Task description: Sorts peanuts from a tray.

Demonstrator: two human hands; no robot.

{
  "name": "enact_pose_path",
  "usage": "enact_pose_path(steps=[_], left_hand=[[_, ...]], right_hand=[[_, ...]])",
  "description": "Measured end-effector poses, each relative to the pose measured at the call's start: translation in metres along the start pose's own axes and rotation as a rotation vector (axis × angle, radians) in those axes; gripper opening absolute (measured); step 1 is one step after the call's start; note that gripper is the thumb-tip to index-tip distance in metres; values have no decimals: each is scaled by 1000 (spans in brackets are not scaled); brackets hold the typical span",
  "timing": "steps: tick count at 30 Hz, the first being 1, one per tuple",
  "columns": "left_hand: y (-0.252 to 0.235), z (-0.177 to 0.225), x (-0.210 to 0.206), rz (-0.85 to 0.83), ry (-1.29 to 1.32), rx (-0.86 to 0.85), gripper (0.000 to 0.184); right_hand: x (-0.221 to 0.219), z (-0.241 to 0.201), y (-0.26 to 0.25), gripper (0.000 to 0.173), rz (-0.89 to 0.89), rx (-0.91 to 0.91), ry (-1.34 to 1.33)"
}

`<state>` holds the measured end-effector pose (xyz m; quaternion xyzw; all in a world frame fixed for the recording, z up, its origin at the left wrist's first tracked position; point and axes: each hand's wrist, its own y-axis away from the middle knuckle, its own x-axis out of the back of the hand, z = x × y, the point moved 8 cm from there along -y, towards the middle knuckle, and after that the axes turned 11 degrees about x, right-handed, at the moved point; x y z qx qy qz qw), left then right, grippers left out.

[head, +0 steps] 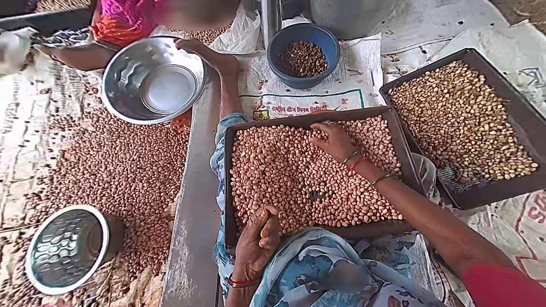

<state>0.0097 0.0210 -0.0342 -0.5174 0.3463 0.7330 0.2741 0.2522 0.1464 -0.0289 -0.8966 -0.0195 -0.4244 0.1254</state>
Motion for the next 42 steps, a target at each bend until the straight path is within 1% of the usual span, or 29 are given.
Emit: enact_pose_path(steps=[2, 4, 6, 7, 8, 9, 10, 11, 12, 13, 14, 15, 16, 17, 18, 20, 21, 22, 23, 24, 25, 26, 28, 30, 31, 33, 36, 39, 42], left_hand=[[0, 2, 0, -9, -6, -18, 20], [2, 3, 2, -13, 23, -43, 20], [2, 3, 4, -18, 66, -54, 18], [2, 4, 4, -20, 75, -53, 18], [2, 4, 5, -21, 74, -50, 19], [2, 4, 5, -19, 65, -43, 19], [1, 4, 4, -19, 55, -34, 19], [1, 4, 3, -23, 40, -25, 19], [1, 3, 2, -29, 28, -20, 19], [0, 3, 2, -32, 27, -19, 19], [-1, 4, 1, -34, 27, -18, 20], [-2, 4, 1, -35, 28, -18, 19], [-2, 4, 0, -34, 26, -17, 19], [-2, 4, 0, -36, 20, -14, 19], [-1, 4, 0, -40, 18, -11, 19], [0, 4, 2, -46, 21, -18, 19], [0, 4, 3, -41, 28, -24, 19], [0, 4, 4, -31, 39, -32, 19], [1, 4, 5, -27, 48, -38, 18], [1, 5, 5, -31, 62, -41, 18], [2, 5, 4, -45, 76, -40, 18], [2, 5, 4, -57, 84, -41, 18], [3, 6, 4, -63, 89, -51, 19], [5, 6, 3, -72, 86, -60, 19], [5, 6, 3, -74, 86, -62, 19], [3, 6, 2, -83, 78, -55, 20], [1, 5, 1, -93, 42, -44, 20], [2, 5, 0, -97, 35, -33, 20], [3, 6, 0, -100, 29, -39, 20]], right_hand=[[-36, -11, -13, 37, -28, -10, -23], [-58, -48, -4, 37, -150, 95, -115], [-77, -82, 24, 30, -397, 315, -204], [-80, -93, 43, 27, -563, 400, -207], [-77, -96, 60, 26, -735, 418, -150], [-64, -92, 71, 25, -840, 375, -42], [-43, -81, 75, 20, -827, 303, 77], [-15, -66, 74, 15, -691, 256, 190], [16, -51, 70, 16, -487, 252, 291], [46, -40, 66, 22, -325, 238, 369], [68, -34, 65, 25, -218, 224, 428], [80, -33, 66, 21, -168, 203, 457], [80, -38, 68, 18, -156, 203, 433], [68, -47, 74, 15, -176, 234, 354], [46, -58, 82, 12, -236, 267, 231], [-12, -84, 101, 18, -489, 290, -50], [-39, -95, 107, 20, -595, 336, -122], [-58, -101, 108, 23, -659, 370, -132], [-68, -101, 101, 24, -664, 373, -125], [-67, -95, 88, 26, -628, 353, -89], [-56, -83, 72, 25, -537, 335, -23], [-35, -70, 57, 21, -411, 310, 47], [18, -44, 37, 17, -203, 204, 140], [59, -31, 38, 15, -105, 101, 170], [68, -29, 42, 14, -81, 91, 162], [63, -31, 54, 15, -83, 137, 126], [31, -37, 66, 18, -119, 221, 172], [5, -41, 70, 11, -224, 187, 269], [-7, -34, 74, 13, -294, 116, 353]])
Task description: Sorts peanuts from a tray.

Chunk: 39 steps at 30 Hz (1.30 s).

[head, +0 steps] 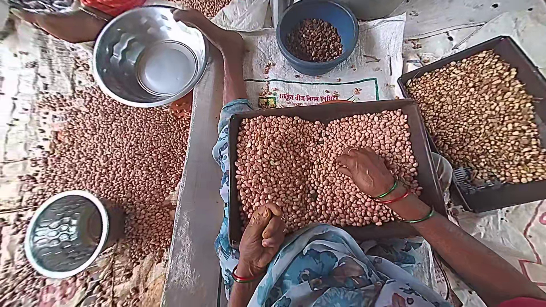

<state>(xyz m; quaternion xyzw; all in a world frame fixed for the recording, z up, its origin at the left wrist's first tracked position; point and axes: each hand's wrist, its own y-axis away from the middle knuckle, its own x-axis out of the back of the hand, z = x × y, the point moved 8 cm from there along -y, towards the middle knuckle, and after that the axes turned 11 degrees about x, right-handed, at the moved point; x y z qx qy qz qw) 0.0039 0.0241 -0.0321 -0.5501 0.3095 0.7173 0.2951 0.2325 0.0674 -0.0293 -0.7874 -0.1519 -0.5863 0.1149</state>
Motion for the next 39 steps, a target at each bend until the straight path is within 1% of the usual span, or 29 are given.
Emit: enact_pose_path(steps=[3, 5, 7, 9, 10, 12, 13, 14, 15, 18, 20, 21, 23, 25, 27, 29, 30, 31, 32, 34, 35, 36, 37, 38, 39], left_hand=[[-2, -1, 0, 17, 11, 5, 19], [-3, -1, 2, 92, 2, 11, 20], [-5, -2, 6, 278, -52, 0, 27], [-11, -4, 6, 493, -215, 24, 43], [-16, -7, 4, 554, -292, 65, 48], [-28, -16, 1, 590, -337, 150, 51], [-34, -20, -1, 582, -323, 172, 51], [-39, -22, -1, 568, -298, 175, 51], [-42, -24, -2, 558, -259, 172, 50], [-40, -22, -4, 557, -144, 133, 48], [-31, -17, -5, 567, -123, 111, 47], [-27, -15, -5, 574, -133, 101, 47], [-21, -12, -3, 579, -167, 92, 49], [-20, -13, -4, 549, -207, 92, 48], [-19, -18, -12, 418, -277, 118, 44], [-14, -27, -21, 196, -355, 179, 35], [-8, -32, -23, 93, -399, 224, 33], [-2, -38, -25, 16, -454, 271, 33], [3, -44, -24, -42, -502, 314, 35], [9, -56, -19, -126, -575, 373, 35], [10, -59, -17, -152, -593, 387, 35], [11, -61, -15, -161, -612, 388, 34], [12, -60, -14, -162, -630, 383, 34], [14, -59, -13, -153, -645, 375, 34], [17, -57, -11, -130, -661, 365, 34]], right_hand=[[1, 6, 2, 10, 23, -27, -54], [12, 14, 5, 8, 74, -75, -137], [30, 18, 9, 8, 147, -104, -202], [51, 9, 8, 8, 201, -73, -316], [57, -1, 6, 9, 226, -23, -424], [56, -24, -3, 14, 198, 63, -712], [53, -32, -9, 13, 171, 85, -776], [47, -35, -15, 11, 145, 104, -724], [39, -34, -21, 10, 120, 114, -601], [0, -22, -29, 10, -46, 66, -216], [-10, -18, -28, 10, -72, 67, -131], [-4, -15, -28, 9, -57, 59, -145], [21, -12, -27, 8, 45, 34, -204], [59, -3, -25, 10, 139, -84, -200], [106, 22, -7, 15, 285, -283, -44], [144, 54, 22, 26, 427, -472, 107], [153, 64, 30, 33, 444, -512, 115], [153, 66, 31, 37, 435, -482, 98], [143, 55, 25, 37, 412, -373, 48], [98, 3, 5, 31, 315, -22, -208], [65, -31, -4, 30, 212, 160, -377], [32, -66, -11, 29, 57, 305, -541], [3, -97, -14, 29, -109, 418, -634], [-20, -119, -13, 26, -228, 499, -638], [-34, -128, -12, 21, -295, 551, -584]])
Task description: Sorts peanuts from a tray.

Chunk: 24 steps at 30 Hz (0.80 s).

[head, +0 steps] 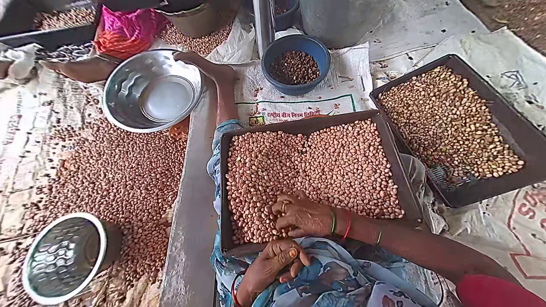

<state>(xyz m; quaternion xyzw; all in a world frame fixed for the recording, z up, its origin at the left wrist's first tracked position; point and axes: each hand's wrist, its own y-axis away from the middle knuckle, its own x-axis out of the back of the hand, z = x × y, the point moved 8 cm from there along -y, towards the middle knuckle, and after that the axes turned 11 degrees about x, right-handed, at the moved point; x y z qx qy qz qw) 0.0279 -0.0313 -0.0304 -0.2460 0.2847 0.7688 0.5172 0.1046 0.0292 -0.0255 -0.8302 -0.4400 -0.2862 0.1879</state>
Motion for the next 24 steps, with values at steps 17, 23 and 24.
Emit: enact_pose_path(steps=[17, 23, 24], left_hand=[[49, -22, 26, 52, 38, 20, 32], [63, -21, 36, -8, 172, -45, 31], [66, -19, 37, -17, 181, -63, 31]], right_hand=[[56, 19, 126, 33, 35, -450, 314], [107, 10, 115, 20, 386, -407, 607], [98, 9, 100, 16, 391, -348, 566]])
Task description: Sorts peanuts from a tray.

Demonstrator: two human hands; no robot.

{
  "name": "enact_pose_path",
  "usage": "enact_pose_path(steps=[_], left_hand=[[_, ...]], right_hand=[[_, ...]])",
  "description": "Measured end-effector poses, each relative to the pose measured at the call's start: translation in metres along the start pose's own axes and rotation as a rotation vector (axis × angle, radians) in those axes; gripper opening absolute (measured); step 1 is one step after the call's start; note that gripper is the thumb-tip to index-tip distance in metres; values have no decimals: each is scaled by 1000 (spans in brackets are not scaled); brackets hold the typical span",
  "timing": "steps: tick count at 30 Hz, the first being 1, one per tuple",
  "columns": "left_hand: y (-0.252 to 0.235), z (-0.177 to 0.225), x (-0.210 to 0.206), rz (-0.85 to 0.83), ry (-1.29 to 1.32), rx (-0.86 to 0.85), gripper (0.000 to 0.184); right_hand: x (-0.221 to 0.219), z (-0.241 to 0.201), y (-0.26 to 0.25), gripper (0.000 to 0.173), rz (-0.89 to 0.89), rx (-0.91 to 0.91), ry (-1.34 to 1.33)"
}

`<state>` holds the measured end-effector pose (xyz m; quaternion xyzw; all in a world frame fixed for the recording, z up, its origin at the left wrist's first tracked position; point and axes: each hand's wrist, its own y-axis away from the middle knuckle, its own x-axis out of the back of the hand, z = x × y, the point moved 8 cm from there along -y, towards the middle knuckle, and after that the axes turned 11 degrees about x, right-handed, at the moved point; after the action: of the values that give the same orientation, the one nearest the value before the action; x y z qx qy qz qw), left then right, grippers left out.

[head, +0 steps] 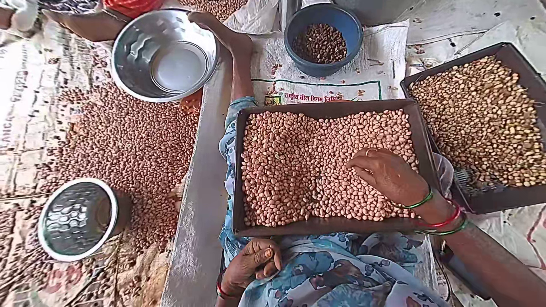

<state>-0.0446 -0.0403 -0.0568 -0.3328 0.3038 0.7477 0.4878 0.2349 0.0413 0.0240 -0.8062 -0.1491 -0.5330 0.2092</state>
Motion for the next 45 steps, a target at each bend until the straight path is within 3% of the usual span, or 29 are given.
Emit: enact_pose_path(steps=[4, 9, 14, 16, 18, 20, 22, 25, 27, 29, 32, 34, 36, 41, 45], left_hand=[[16, 18, 1, -7, 23, -123, 32], [32, 47, 11, 60, 267, -353, 25], [38, 68, 7, 48, 271, -435, 23], [40, 76, 3, 30, 300, -483, 21], [36, 85, 1, 25, 374, -556, 21], [24, 95, 0, 43, 472, -634, 22], [11, 102, -2, 47, 547, -678, 22], [8, 105, -4, 46, 592, -682, 21], [14, 103, -3, 60, 582, -682, 23], [19, 102, 3, 86, 615, -711, 25], [19, 100, 15, 143, 677, -779, 30], [13, 99, 18, 165, 701, -786, 29], [10, 100, 14, 150, 687, -763, 25], [21, 101, 15, 163, 640, -772, 23], [20, 99, 16, 161, 663, -801, 23]], right_hand=[[-51, -45, -24, 11, -121, 119, -173], [-90, -77, -23, 16, -365, 162, -267], [-82, -50, -24, 17, -503, -150, -15], [-66, -39, -39, 11, -341, -109, 19], [-63, -62, -57, 18, -175, 80, -139], [-81, -100, -70, 27, -228, 236, -394], [-103, -118, -73, 23, -317, 339, -453], [-93, -66, -71, 23, -313, 182, -248], [-55, -16, -67, 37, -210, -18, -93], [-20, 12, -56, 40, -113, -144, 3], [-21, -3, -40, 34, 21, 9, -55], [-48, -25, -29, 36, -30, 154, -103], [-64, -27, -16, 32, -93, 146, -108], [-45, 0, -20, 13, -33, -9, -70], [-72, -22, -37, 10, -39, 87, -11]])
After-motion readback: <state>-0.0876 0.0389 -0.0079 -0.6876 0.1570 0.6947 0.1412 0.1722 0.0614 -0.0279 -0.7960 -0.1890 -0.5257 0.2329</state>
